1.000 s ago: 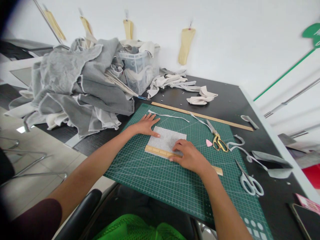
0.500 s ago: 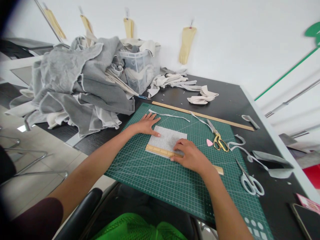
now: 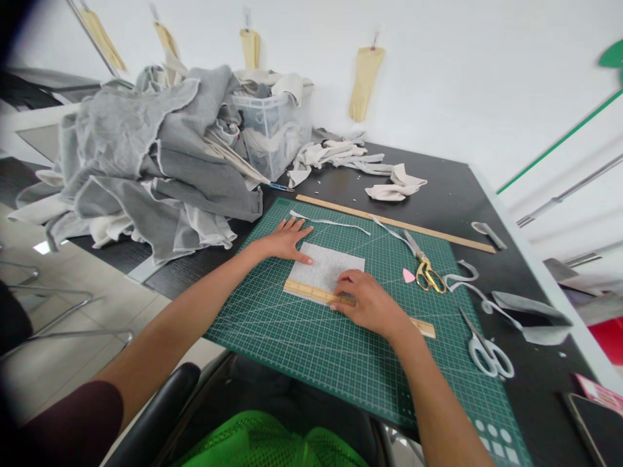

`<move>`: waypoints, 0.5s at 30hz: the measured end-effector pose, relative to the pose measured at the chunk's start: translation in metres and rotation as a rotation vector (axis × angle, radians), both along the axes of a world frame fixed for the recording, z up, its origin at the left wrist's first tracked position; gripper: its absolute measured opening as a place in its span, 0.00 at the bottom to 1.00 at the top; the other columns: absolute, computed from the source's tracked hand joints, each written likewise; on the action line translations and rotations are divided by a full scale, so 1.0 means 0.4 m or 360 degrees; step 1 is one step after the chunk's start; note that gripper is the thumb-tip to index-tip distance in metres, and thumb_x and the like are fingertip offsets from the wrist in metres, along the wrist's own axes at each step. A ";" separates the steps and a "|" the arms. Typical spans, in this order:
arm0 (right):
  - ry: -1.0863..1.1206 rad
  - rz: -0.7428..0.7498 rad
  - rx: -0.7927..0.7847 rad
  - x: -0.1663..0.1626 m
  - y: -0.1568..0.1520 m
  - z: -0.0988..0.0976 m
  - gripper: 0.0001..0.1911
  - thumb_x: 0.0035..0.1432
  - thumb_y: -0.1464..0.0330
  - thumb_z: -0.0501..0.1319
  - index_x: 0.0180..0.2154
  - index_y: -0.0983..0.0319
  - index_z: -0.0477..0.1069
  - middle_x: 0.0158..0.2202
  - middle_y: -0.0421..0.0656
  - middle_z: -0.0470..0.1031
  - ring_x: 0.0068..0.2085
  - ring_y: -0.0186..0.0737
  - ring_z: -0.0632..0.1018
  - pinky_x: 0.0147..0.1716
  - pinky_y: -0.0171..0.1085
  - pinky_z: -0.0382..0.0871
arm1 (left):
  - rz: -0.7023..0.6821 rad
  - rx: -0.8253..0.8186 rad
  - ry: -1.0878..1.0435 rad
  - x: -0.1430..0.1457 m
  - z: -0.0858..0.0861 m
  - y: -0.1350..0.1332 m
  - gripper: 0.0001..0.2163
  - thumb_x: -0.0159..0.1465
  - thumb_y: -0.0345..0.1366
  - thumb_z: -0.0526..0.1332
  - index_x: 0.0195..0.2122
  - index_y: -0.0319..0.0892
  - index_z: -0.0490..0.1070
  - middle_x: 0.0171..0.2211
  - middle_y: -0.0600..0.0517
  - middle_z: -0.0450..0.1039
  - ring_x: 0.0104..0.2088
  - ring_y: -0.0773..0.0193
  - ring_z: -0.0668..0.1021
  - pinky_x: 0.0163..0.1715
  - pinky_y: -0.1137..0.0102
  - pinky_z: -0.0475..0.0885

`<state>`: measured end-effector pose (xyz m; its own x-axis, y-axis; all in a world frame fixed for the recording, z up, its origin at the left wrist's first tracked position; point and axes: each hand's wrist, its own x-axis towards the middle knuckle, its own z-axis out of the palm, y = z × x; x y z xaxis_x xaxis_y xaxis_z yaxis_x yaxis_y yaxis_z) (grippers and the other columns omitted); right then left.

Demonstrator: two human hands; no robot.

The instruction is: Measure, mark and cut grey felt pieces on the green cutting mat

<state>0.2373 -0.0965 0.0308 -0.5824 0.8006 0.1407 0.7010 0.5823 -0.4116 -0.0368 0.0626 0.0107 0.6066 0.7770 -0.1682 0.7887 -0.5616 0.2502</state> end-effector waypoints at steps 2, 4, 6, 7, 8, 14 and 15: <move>0.0005 -0.0005 0.0005 -0.001 0.000 -0.002 0.07 0.59 0.63 0.69 0.40 0.56 0.77 0.49 0.47 0.73 0.51 0.50 0.75 0.53 0.50 0.70 | -0.0002 -0.0010 -0.0002 0.000 0.002 -0.001 0.58 0.48 0.76 0.54 0.73 0.48 0.39 0.74 0.45 0.26 0.71 0.36 0.35 0.68 0.45 0.35; 0.0006 -0.0019 0.0013 -0.002 0.000 -0.002 0.07 0.59 0.63 0.69 0.39 0.56 0.77 0.49 0.47 0.73 0.51 0.50 0.75 0.53 0.50 0.70 | -0.0004 -0.0019 -0.0006 0.000 0.004 -0.002 0.59 0.47 0.76 0.54 0.73 0.48 0.39 0.73 0.44 0.26 0.71 0.36 0.35 0.68 0.45 0.35; 0.0002 -0.0022 0.0015 -0.002 0.000 -0.002 0.07 0.58 0.63 0.69 0.39 0.56 0.77 0.49 0.47 0.73 0.51 0.50 0.75 0.53 0.51 0.70 | -0.0003 -0.0028 -0.0006 0.001 0.006 -0.003 0.59 0.47 0.76 0.54 0.73 0.48 0.39 0.73 0.44 0.26 0.71 0.36 0.35 0.68 0.45 0.35; 0.0000 -0.0020 0.0013 -0.002 0.000 -0.002 0.07 0.58 0.62 0.69 0.39 0.56 0.78 0.49 0.47 0.74 0.51 0.51 0.76 0.53 0.51 0.70 | -0.0001 -0.0030 -0.0004 0.001 0.007 -0.003 0.59 0.47 0.76 0.54 0.73 0.48 0.39 0.73 0.44 0.26 0.71 0.37 0.35 0.68 0.45 0.35; -0.0001 -0.0020 0.0009 -0.002 0.001 -0.001 0.07 0.58 0.62 0.69 0.39 0.56 0.78 0.49 0.47 0.74 0.51 0.51 0.76 0.53 0.51 0.70 | 0.0002 -0.0032 -0.0001 0.001 0.007 -0.003 0.59 0.47 0.76 0.54 0.73 0.48 0.39 0.73 0.45 0.26 0.71 0.37 0.35 0.68 0.45 0.35; 0.0012 -0.0039 -0.0014 -0.005 0.000 0.005 0.08 0.57 0.62 0.70 0.39 0.56 0.78 0.49 0.47 0.74 0.51 0.52 0.76 0.52 0.52 0.70 | 0.0000 -0.0042 -0.0016 -0.001 0.002 0.001 0.57 0.49 0.73 0.56 0.73 0.49 0.38 0.73 0.46 0.25 0.71 0.36 0.35 0.68 0.45 0.35; 0.0009 -0.0040 -0.0017 -0.005 0.000 0.006 0.08 0.57 0.62 0.70 0.39 0.55 0.78 0.49 0.47 0.75 0.51 0.52 0.76 0.52 0.52 0.70 | -0.0003 -0.0044 -0.0022 -0.001 0.001 0.001 0.57 0.49 0.73 0.57 0.73 0.49 0.38 0.73 0.47 0.25 0.71 0.36 0.34 0.68 0.45 0.35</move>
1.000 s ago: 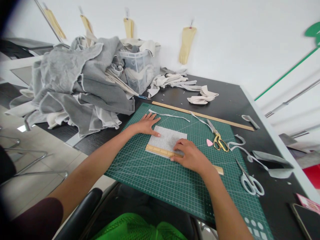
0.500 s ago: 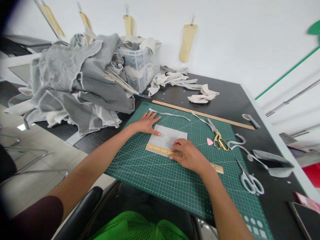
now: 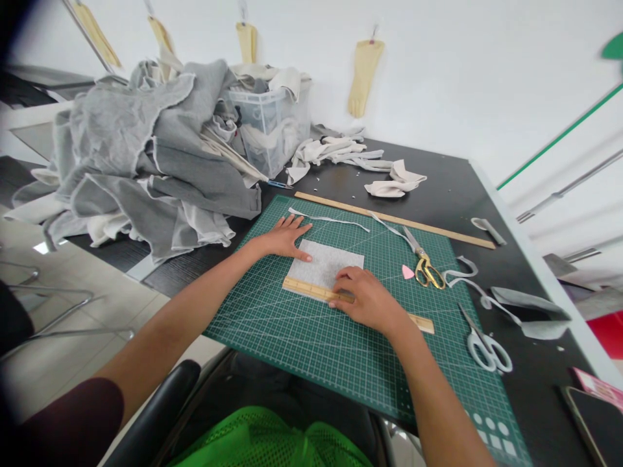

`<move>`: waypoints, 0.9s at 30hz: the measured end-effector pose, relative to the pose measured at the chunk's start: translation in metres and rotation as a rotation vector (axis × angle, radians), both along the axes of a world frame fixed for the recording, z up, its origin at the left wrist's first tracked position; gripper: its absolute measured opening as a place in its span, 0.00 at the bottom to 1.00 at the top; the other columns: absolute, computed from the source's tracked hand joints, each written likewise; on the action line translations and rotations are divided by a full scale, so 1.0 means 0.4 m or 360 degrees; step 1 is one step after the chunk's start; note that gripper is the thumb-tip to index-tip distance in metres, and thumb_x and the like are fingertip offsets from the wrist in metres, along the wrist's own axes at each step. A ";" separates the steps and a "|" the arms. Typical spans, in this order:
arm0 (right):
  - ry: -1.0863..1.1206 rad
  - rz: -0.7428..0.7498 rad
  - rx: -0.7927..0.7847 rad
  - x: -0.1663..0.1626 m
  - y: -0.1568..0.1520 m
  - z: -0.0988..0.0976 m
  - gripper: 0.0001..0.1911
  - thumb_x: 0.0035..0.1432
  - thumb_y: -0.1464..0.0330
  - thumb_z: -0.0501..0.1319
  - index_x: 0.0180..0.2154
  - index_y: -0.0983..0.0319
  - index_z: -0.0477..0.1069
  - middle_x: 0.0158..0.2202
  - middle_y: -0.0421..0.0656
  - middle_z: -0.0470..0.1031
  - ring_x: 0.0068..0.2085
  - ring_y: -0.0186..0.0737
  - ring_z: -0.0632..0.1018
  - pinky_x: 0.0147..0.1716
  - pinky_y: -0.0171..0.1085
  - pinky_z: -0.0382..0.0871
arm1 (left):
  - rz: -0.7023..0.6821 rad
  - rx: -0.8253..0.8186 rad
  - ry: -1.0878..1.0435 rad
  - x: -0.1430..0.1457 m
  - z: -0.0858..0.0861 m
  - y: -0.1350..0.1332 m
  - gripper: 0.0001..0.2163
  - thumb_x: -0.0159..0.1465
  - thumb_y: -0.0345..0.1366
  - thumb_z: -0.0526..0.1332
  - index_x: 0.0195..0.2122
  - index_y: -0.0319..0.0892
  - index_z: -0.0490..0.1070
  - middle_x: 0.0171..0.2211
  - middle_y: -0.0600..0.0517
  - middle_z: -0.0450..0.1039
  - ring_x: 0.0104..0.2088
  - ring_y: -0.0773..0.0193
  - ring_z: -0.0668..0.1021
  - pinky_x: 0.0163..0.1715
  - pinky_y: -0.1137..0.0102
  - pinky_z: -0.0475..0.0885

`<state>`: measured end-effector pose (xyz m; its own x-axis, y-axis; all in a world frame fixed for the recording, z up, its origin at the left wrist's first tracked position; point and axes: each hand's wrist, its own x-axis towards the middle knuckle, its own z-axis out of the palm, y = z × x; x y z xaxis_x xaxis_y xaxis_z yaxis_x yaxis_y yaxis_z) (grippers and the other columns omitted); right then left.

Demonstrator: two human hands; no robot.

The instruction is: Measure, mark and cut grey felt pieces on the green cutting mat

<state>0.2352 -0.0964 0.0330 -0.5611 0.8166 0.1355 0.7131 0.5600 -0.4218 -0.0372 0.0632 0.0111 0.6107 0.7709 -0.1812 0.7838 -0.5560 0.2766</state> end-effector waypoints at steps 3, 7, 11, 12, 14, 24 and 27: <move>-0.0019 -0.0002 -0.0010 0.000 0.000 0.001 0.08 0.57 0.61 0.70 0.38 0.55 0.78 0.49 0.47 0.75 0.50 0.52 0.76 0.52 0.53 0.70 | -0.0002 -0.0001 -0.0010 -0.001 0.001 -0.003 0.56 0.50 0.72 0.57 0.73 0.49 0.38 0.73 0.47 0.26 0.71 0.36 0.34 0.68 0.44 0.34; 0.0014 -0.0001 -0.0025 0.000 0.000 0.002 0.08 0.57 0.61 0.69 0.39 0.56 0.78 0.49 0.47 0.75 0.51 0.52 0.75 0.53 0.52 0.69 | 0.0000 0.0000 -0.0003 -0.001 0.011 -0.010 0.56 0.50 0.72 0.56 0.73 0.48 0.38 0.73 0.46 0.26 0.71 0.35 0.34 0.68 0.44 0.34; 0.0077 0.0000 -0.0076 0.004 -0.001 0.006 0.06 0.60 0.63 0.67 0.39 0.57 0.78 0.49 0.48 0.75 0.51 0.51 0.76 0.54 0.50 0.69 | -0.0012 -0.0015 0.0009 -0.001 0.015 -0.015 0.57 0.50 0.74 0.55 0.73 0.46 0.37 0.73 0.46 0.26 0.71 0.35 0.33 0.68 0.45 0.34; 0.0087 -0.0002 -0.0084 0.006 0.000 0.007 0.05 0.60 0.64 0.66 0.39 0.57 0.77 0.49 0.48 0.75 0.51 0.51 0.76 0.54 0.50 0.69 | -0.0001 -0.0022 0.0004 0.001 0.014 -0.016 0.57 0.51 0.74 0.54 0.73 0.46 0.37 0.73 0.46 0.26 0.71 0.35 0.33 0.68 0.45 0.34; 0.0096 -0.0009 -0.0094 0.013 0.001 0.010 0.05 0.61 0.66 0.65 0.40 0.57 0.77 0.50 0.48 0.74 0.52 0.51 0.75 0.55 0.50 0.69 | 0.0059 -0.0012 -0.0042 0.008 0.012 -0.019 0.55 0.53 0.73 0.52 0.73 0.46 0.35 0.73 0.45 0.26 0.71 0.36 0.32 0.68 0.45 0.34; 0.0112 -0.0042 -0.0153 0.054 0.013 0.023 0.05 0.61 0.68 0.64 0.39 0.57 0.77 0.43 0.46 0.76 0.46 0.48 0.77 0.50 0.48 0.71 | -0.0579 0.0189 -0.0686 0.087 0.063 -0.122 0.26 0.62 0.55 0.64 0.59 0.52 0.70 0.69 0.49 0.53 0.70 0.50 0.52 0.68 0.55 0.50; 0.0106 -0.0017 -0.0177 0.052 0.011 0.027 0.04 0.61 0.68 0.64 0.38 0.56 0.78 0.44 0.45 0.76 0.46 0.48 0.76 0.50 0.48 0.70 | -0.0820 0.0046 -0.0794 0.112 0.065 -0.153 0.15 0.61 0.45 0.67 0.50 0.54 0.76 0.59 0.50 0.66 0.63 0.52 0.63 0.64 0.55 0.57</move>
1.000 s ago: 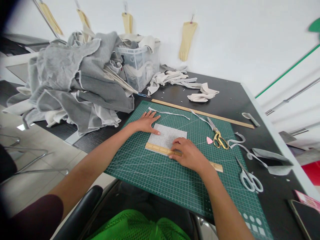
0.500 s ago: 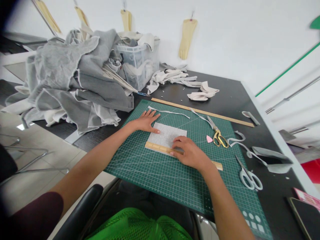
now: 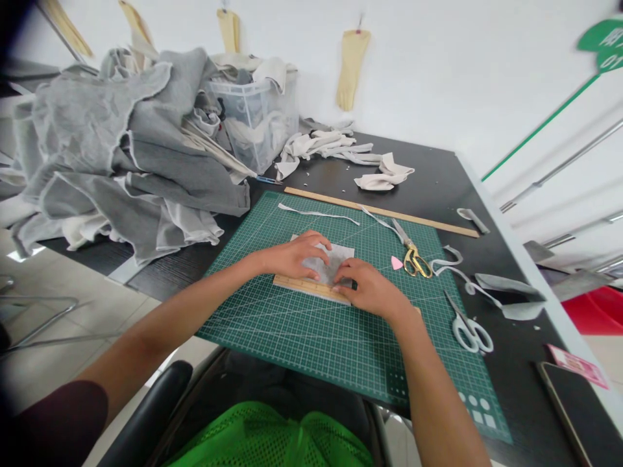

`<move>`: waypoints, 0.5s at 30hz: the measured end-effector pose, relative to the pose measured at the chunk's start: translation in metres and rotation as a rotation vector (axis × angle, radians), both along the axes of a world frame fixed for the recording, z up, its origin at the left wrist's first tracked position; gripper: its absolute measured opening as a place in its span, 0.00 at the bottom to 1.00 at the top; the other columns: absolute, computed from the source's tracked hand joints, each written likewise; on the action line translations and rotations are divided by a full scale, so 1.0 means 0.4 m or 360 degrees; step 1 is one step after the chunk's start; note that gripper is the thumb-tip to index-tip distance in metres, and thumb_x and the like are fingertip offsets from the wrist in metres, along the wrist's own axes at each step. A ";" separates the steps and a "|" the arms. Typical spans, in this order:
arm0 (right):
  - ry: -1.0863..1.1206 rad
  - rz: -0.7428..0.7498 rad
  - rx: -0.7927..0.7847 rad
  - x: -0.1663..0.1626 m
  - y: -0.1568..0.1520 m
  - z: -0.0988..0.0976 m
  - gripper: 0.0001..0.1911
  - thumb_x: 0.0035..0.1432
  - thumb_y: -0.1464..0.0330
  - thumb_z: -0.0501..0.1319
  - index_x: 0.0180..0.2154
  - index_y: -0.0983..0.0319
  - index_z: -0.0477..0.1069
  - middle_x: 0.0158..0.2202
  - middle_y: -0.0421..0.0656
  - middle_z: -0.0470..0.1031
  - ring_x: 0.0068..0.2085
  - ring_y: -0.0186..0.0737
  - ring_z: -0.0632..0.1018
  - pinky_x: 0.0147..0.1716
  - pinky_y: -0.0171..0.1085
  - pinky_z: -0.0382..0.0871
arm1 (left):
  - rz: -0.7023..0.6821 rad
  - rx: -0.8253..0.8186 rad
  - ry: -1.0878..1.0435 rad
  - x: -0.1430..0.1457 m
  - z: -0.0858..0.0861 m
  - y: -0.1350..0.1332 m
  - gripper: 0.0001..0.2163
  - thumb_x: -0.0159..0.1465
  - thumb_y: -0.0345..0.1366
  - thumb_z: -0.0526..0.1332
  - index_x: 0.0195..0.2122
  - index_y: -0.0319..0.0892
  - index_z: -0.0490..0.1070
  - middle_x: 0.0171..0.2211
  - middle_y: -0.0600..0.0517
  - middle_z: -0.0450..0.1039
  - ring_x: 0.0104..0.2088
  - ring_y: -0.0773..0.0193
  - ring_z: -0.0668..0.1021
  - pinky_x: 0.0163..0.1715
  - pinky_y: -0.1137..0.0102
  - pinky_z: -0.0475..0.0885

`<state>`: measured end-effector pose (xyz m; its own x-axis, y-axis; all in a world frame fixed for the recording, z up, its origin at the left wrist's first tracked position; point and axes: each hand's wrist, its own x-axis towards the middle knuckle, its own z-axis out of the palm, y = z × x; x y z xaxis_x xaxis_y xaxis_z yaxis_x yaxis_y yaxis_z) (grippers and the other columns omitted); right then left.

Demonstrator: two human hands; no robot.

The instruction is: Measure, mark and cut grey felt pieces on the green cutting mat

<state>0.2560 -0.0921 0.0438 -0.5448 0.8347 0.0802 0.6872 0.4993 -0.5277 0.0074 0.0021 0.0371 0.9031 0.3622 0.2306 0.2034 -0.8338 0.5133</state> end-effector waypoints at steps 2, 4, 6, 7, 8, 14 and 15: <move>-0.0009 0.0014 -0.0022 -0.001 -0.001 0.001 0.03 0.61 0.68 0.65 0.38 0.56 0.78 0.45 0.45 0.75 0.47 0.48 0.76 0.51 0.48 0.70 | -0.0161 -0.0066 0.0033 0.010 -0.008 -0.008 0.13 0.60 0.42 0.67 0.47 0.53 0.77 0.54 0.51 0.70 0.59 0.53 0.66 0.62 0.56 0.59; -0.0025 0.0020 -0.0041 0.000 -0.002 0.002 0.03 0.61 0.68 0.65 0.37 0.56 0.78 0.45 0.45 0.75 0.47 0.47 0.76 0.51 0.47 0.69 | -0.0260 -0.0111 0.0081 0.014 -0.019 -0.007 0.10 0.61 0.40 0.67 0.44 0.53 0.78 0.51 0.51 0.71 0.56 0.55 0.68 0.61 0.57 0.60; -0.0042 0.0020 -0.0057 0.001 -0.002 0.001 0.03 0.61 0.68 0.65 0.36 0.56 0.78 0.45 0.45 0.74 0.47 0.47 0.75 0.51 0.47 0.69 | -0.0282 -0.0140 0.0108 0.014 -0.027 -0.002 0.08 0.61 0.40 0.66 0.42 0.53 0.79 0.50 0.52 0.72 0.55 0.55 0.69 0.60 0.58 0.60; -0.0047 0.0017 -0.0061 0.002 -0.002 0.000 0.03 0.61 0.68 0.65 0.36 0.56 0.78 0.45 0.45 0.74 0.47 0.47 0.75 0.51 0.47 0.68 | -0.0283 -0.0152 0.0118 0.012 -0.030 0.002 0.08 0.61 0.40 0.66 0.42 0.53 0.79 0.50 0.53 0.71 0.55 0.56 0.69 0.60 0.59 0.60; -0.0050 0.0016 -0.0067 0.002 -0.002 -0.001 0.02 0.61 0.68 0.65 0.36 0.56 0.78 0.46 0.45 0.74 0.47 0.47 0.75 0.51 0.47 0.68 | -0.0282 -0.0163 0.0130 0.011 -0.031 0.005 0.08 0.61 0.40 0.67 0.42 0.53 0.79 0.50 0.53 0.71 0.55 0.56 0.69 0.60 0.59 0.60; -0.0025 -0.0015 -0.0170 0.012 -0.005 -0.006 0.04 0.57 0.68 0.67 0.37 0.56 0.78 0.48 0.45 0.72 0.49 0.48 0.74 0.52 0.48 0.68 | -0.0248 -0.0225 0.0187 0.009 -0.028 0.008 0.09 0.60 0.41 0.68 0.41 0.54 0.79 0.52 0.54 0.70 0.56 0.55 0.69 0.61 0.58 0.58; -0.0036 -0.0026 -0.0192 0.014 -0.006 -0.007 0.05 0.56 0.68 0.68 0.38 0.55 0.78 0.47 0.44 0.72 0.49 0.48 0.74 0.52 0.48 0.68 | -0.0243 -0.0229 0.0189 0.009 -0.026 0.007 0.08 0.60 0.41 0.68 0.41 0.54 0.79 0.52 0.54 0.70 0.56 0.55 0.69 0.61 0.58 0.58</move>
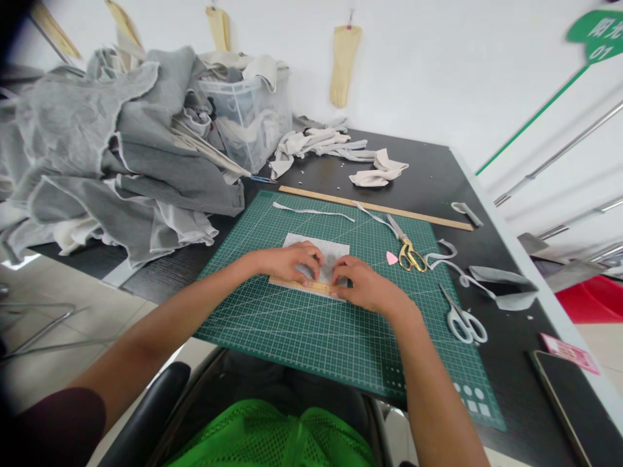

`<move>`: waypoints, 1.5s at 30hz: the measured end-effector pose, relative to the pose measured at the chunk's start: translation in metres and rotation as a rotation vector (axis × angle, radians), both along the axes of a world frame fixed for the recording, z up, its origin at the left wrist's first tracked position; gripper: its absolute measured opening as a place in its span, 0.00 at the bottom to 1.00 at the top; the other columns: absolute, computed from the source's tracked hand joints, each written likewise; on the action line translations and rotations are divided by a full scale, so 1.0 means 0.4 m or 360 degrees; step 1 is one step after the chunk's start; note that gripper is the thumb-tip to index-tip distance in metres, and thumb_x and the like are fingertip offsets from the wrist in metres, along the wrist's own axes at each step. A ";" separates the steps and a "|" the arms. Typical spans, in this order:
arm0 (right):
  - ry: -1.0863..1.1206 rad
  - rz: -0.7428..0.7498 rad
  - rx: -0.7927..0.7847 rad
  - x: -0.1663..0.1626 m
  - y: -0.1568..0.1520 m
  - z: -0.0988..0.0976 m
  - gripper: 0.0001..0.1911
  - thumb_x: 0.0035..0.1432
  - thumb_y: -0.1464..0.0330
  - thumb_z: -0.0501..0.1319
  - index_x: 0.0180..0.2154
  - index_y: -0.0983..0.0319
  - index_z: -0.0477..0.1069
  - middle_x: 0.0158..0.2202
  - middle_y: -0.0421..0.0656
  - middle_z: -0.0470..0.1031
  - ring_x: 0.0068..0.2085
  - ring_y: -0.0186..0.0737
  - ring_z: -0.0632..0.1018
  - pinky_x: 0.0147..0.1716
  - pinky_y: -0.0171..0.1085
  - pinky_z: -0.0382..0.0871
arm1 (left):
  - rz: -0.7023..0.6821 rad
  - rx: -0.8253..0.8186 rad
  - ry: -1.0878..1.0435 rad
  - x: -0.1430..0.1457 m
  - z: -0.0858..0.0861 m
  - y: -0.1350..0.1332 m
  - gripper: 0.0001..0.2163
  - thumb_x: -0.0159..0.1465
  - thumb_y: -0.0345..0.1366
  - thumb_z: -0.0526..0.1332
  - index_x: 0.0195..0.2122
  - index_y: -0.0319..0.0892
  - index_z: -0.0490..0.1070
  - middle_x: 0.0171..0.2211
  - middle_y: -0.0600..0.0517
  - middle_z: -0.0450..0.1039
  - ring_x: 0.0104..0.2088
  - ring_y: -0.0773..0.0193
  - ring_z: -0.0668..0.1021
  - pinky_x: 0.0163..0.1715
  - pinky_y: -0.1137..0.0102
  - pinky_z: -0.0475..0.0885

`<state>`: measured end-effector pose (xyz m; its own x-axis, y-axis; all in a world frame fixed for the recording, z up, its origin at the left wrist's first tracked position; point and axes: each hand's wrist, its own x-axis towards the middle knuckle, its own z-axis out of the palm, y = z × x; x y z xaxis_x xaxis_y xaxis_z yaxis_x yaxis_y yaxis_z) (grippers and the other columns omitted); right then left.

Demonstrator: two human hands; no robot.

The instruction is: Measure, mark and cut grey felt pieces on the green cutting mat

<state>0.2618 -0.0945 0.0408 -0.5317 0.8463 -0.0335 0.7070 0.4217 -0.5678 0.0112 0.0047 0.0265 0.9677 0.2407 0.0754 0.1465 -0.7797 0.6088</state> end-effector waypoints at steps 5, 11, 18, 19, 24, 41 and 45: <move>-0.0087 -0.0053 -0.0095 0.008 -0.001 -0.004 0.06 0.54 0.68 0.69 0.37 0.56 0.77 0.40 0.43 0.72 0.42 0.46 0.74 0.43 0.44 0.70 | 0.0007 0.0011 0.0011 -0.001 0.008 -0.008 0.08 0.60 0.39 0.67 0.41 0.53 0.79 0.51 0.53 0.70 0.56 0.55 0.68 0.60 0.59 0.59; -0.0039 0.0020 -0.0134 0.012 0.000 0.008 0.04 0.59 0.67 0.64 0.38 0.57 0.77 0.40 0.43 0.73 0.41 0.45 0.75 0.44 0.43 0.69 | 0.0015 0.0018 0.0031 -0.001 0.011 -0.009 0.08 0.60 0.39 0.67 0.41 0.52 0.79 0.51 0.52 0.70 0.56 0.54 0.67 0.61 0.58 0.58; -0.0038 0.0001 -0.0163 0.018 0.002 0.009 0.04 0.56 0.70 0.65 0.36 0.58 0.76 0.39 0.43 0.72 0.40 0.45 0.75 0.43 0.43 0.70 | 0.0003 0.0011 0.0021 0.000 0.004 -0.006 0.08 0.60 0.41 0.68 0.41 0.53 0.79 0.52 0.53 0.69 0.56 0.56 0.68 0.62 0.58 0.58; -0.0042 -0.0011 -0.0166 0.019 0.002 0.008 0.04 0.56 0.70 0.66 0.35 0.58 0.76 0.39 0.43 0.72 0.40 0.45 0.75 0.42 0.43 0.70 | 0.0003 0.0006 0.0019 0.000 0.003 -0.006 0.08 0.60 0.41 0.68 0.41 0.52 0.79 0.52 0.52 0.69 0.56 0.55 0.68 0.61 0.58 0.58; -0.0048 0.0002 -0.0167 0.018 0.002 0.007 0.04 0.55 0.71 0.66 0.35 0.58 0.76 0.39 0.43 0.72 0.40 0.45 0.75 0.42 0.42 0.69 | 0.0001 0.0006 -0.0009 -0.001 0.000 -0.004 0.08 0.60 0.41 0.68 0.41 0.52 0.79 0.52 0.52 0.69 0.56 0.55 0.68 0.61 0.58 0.58; -0.0114 -0.0382 0.0168 0.104 0.039 -0.014 0.12 0.62 0.72 0.56 0.38 0.58 0.79 0.39 0.44 0.82 0.42 0.47 0.80 0.44 0.42 0.70 | -0.0009 0.0013 -0.0014 -0.004 -0.004 -0.005 0.08 0.60 0.38 0.69 0.41 0.50 0.80 0.53 0.50 0.68 0.57 0.55 0.68 0.61 0.57 0.58; -0.0076 -0.0329 0.0144 0.084 0.034 -0.011 0.11 0.62 0.70 0.57 0.38 0.58 0.79 0.38 0.43 0.82 0.39 0.45 0.80 0.42 0.41 0.70 | -0.0006 0.0014 0.0000 -0.003 0.000 -0.007 0.08 0.61 0.39 0.69 0.42 0.50 0.80 0.53 0.50 0.68 0.57 0.55 0.67 0.62 0.58 0.58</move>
<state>0.2954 -0.0810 0.0366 -0.3463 0.9377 0.0265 0.8088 0.3128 -0.4980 0.0100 0.0020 0.0264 0.9686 0.2361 0.0778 0.1431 -0.7857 0.6018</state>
